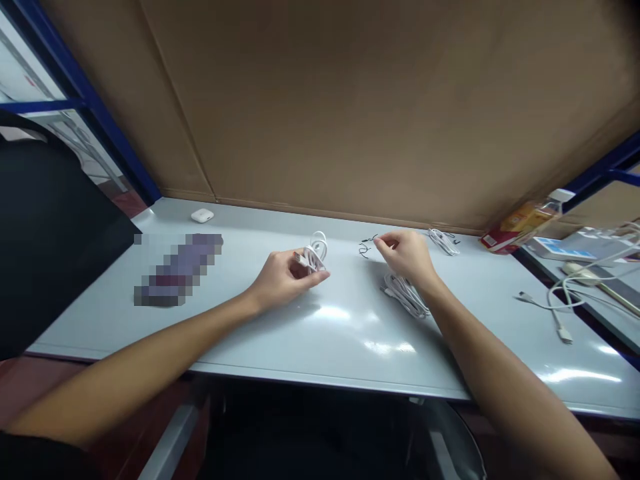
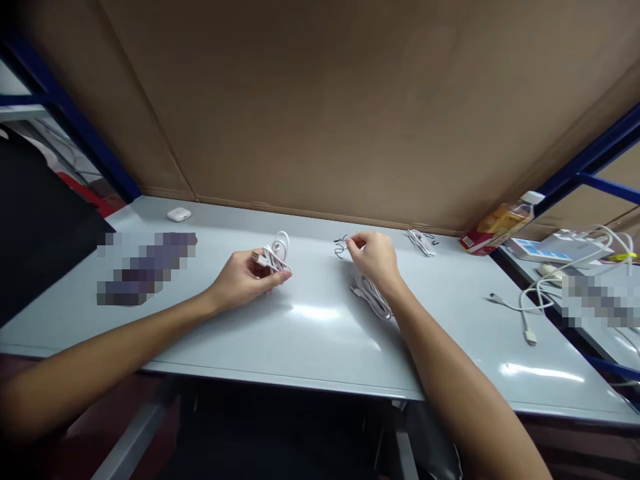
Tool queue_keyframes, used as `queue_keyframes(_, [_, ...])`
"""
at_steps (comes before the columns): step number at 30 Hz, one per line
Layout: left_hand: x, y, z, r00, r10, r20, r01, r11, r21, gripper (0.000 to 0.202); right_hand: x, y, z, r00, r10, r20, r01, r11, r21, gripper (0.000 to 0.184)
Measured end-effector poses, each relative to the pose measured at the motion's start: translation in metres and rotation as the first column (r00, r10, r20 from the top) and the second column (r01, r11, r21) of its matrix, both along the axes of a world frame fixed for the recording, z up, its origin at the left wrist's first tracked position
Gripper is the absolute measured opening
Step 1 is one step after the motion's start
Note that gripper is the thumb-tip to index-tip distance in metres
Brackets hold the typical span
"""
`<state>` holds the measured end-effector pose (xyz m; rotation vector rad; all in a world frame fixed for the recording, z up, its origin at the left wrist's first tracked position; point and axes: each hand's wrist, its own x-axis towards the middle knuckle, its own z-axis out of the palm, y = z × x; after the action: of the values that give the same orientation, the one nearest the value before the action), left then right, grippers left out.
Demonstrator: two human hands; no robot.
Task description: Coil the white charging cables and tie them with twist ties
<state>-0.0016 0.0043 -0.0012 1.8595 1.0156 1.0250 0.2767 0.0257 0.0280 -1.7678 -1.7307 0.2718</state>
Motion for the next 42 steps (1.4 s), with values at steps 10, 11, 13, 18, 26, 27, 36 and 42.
queue_keyframes(10, [0.006,0.000,-0.003,0.980,-0.196,0.018,0.189,0.911,-0.368,0.057,-0.019,-0.013,-0.003,0.978,0.163,0.132,-0.185,0.968,0.170,0.028])
queue_keyframes(11, [0.005,0.001,-0.003,0.985,-0.173,-0.020,0.157,0.929,-0.334,0.063,-0.027,-0.018,-0.004,0.965,0.236,0.111,-0.254,0.949,0.187,0.027])
queue_keyframes(13, [0.003,0.003,-0.004,0.982,-0.117,-0.148,0.091,0.982,-0.168,0.052,-0.043,-0.028,-0.008,0.909,0.403,0.105,-0.416,0.892,0.176,0.033])
queue_keyframes(18, [-0.005,0.014,-0.005,0.931,0.029,-0.365,0.049,0.978,0.203,0.034,-0.070,-0.041,-0.021,0.766,0.613,0.193,-0.631,0.775,0.043,0.052])
queue_keyframes(26, [-0.008,0.018,-0.004,0.989,-0.064,-0.132,0.039,0.983,-0.181,0.040,-0.061,-0.040,-0.016,0.834,0.473,0.283,-0.492,0.871,-0.004,0.035])
queue_keyframes(27, [-0.007,0.017,-0.004,0.992,-0.108,-0.069,0.089,0.967,-0.240,0.039,-0.062,-0.041,-0.015,0.824,0.477,0.305,-0.503,0.864,0.008,0.041])
queue_keyframes(36, [-0.005,0.018,-0.007,0.994,-0.089,-0.069,0.075,0.980,-0.185,0.022,-0.063,-0.047,-0.010,0.760,0.523,0.387,-0.504,0.849,-0.157,0.014])
queue_keyframes(42, [-0.008,0.020,-0.007,0.993,-0.063,-0.104,0.052,0.993,-0.108,0.022,-0.035,-0.054,0.015,0.784,0.500,0.367,-0.386,0.857,-0.343,0.027])
